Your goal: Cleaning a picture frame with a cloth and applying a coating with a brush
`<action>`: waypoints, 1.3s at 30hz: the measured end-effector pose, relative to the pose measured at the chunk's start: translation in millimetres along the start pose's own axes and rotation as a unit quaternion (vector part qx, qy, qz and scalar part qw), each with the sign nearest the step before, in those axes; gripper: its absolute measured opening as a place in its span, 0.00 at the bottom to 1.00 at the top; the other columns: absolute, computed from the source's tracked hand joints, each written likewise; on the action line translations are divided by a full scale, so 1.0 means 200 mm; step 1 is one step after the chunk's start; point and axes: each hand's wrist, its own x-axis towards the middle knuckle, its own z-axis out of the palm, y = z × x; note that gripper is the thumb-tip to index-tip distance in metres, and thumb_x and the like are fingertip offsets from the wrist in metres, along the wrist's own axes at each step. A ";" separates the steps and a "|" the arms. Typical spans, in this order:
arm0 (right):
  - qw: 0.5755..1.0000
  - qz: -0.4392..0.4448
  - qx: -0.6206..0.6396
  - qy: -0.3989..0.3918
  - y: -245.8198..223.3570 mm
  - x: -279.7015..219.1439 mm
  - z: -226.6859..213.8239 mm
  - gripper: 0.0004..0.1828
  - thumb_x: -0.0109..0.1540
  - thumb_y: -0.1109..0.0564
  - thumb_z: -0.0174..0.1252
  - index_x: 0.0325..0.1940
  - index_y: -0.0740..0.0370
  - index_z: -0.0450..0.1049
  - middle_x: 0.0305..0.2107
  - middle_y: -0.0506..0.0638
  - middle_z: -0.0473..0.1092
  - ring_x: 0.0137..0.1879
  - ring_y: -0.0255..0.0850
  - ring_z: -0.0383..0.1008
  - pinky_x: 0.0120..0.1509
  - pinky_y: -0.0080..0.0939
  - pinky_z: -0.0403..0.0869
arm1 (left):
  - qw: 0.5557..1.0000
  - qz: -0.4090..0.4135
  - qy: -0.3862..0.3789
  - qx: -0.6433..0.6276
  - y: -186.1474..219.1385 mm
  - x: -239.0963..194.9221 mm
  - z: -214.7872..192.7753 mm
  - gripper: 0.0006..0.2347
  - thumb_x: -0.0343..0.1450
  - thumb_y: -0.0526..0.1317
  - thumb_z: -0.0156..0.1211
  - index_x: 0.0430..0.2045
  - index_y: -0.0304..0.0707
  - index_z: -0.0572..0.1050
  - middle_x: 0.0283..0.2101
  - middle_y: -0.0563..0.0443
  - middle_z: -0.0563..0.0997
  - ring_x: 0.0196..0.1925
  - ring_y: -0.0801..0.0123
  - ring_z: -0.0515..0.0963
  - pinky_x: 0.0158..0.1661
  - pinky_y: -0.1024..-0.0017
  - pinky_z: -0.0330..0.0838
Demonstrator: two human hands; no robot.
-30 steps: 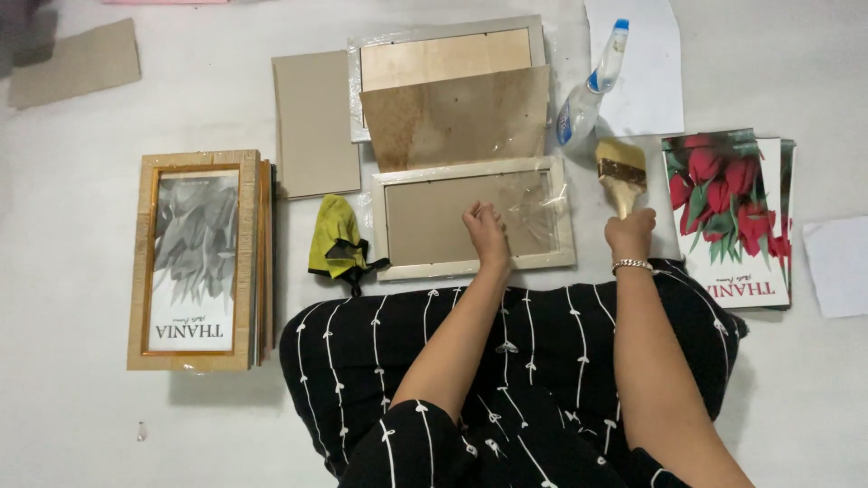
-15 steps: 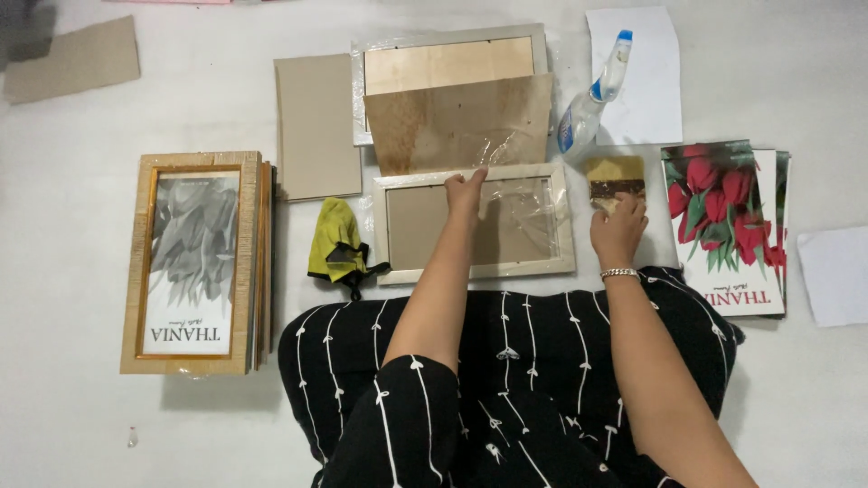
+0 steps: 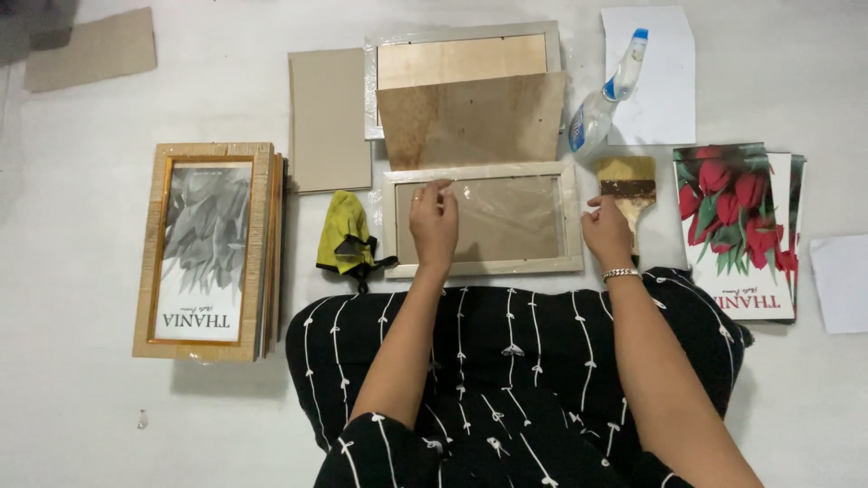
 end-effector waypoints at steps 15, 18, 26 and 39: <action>0.985 -0.124 -0.027 -0.114 -0.06 -0.07 0.06 0.33 0.57 0.57 0.59 0.69 0.42 0.71 0.48 0.62 0.66 0.56 0.63 0.74 0.60 0.57 0.73 | 0.953 -0.224 -0.185 -0.088 -0.77 0.03 -0.23 0.20 0.65 0.42 0.71 0.53 0.59 0.79 0.51 0.43 0.82 0.54 0.57 0.82 0.51 0.62 0.78; 0.983 -0.139 -0.028 -0.114 -0.17 -0.15 -0.02 0.30 0.59 0.58 0.60 0.67 0.46 0.73 0.46 0.64 0.66 0.54 0.65 0.75 0.59 0.57 0.73 | 0.959 -0.197 -0.199 -0.049 -0.88 0.05 -0.18 0.23 0.66 0.42 0.72 0.57 0.65 0.76 0.53 0.44 0.81 0.57 0.55 0.81 0.51 0.62 0.79; 0.980 -0.160 -0.046 -0.112 -0.08 -0.08 0.07 0.30 0.59 0.55 0.63 0.66 0.40 0.73 0.46 0.63 0.66 0.55 0.66 0.74 0.62 0.58 0.73 | 0.968 0.004 -0.145 0.207 -0.83 -0.05 -0.17 0.16 0.66 0.32 0.64 0.49 0.42 0.76 0.50 0.43 0.73 0.48 0.42 0.82 0.47 0.53 0.81; 0.988 -0.111 -0.097 -0.039 -0.03 -0.06 0.08 0.29 0.61 0.53 0.58 0.68 0.45 0.71 0.49 0.63 0.64 0.57 0.67 0.73 0.61 0.60 0.73 | 0.900 -0.040 -0.234 0.366 -0.62 0.04 -0.28 0.31 0.67 0.50 0.71 0.66 0.74 0.64 0.70 0.32 0.55 0.64 0.29 0.66 0.53 0.42 0.76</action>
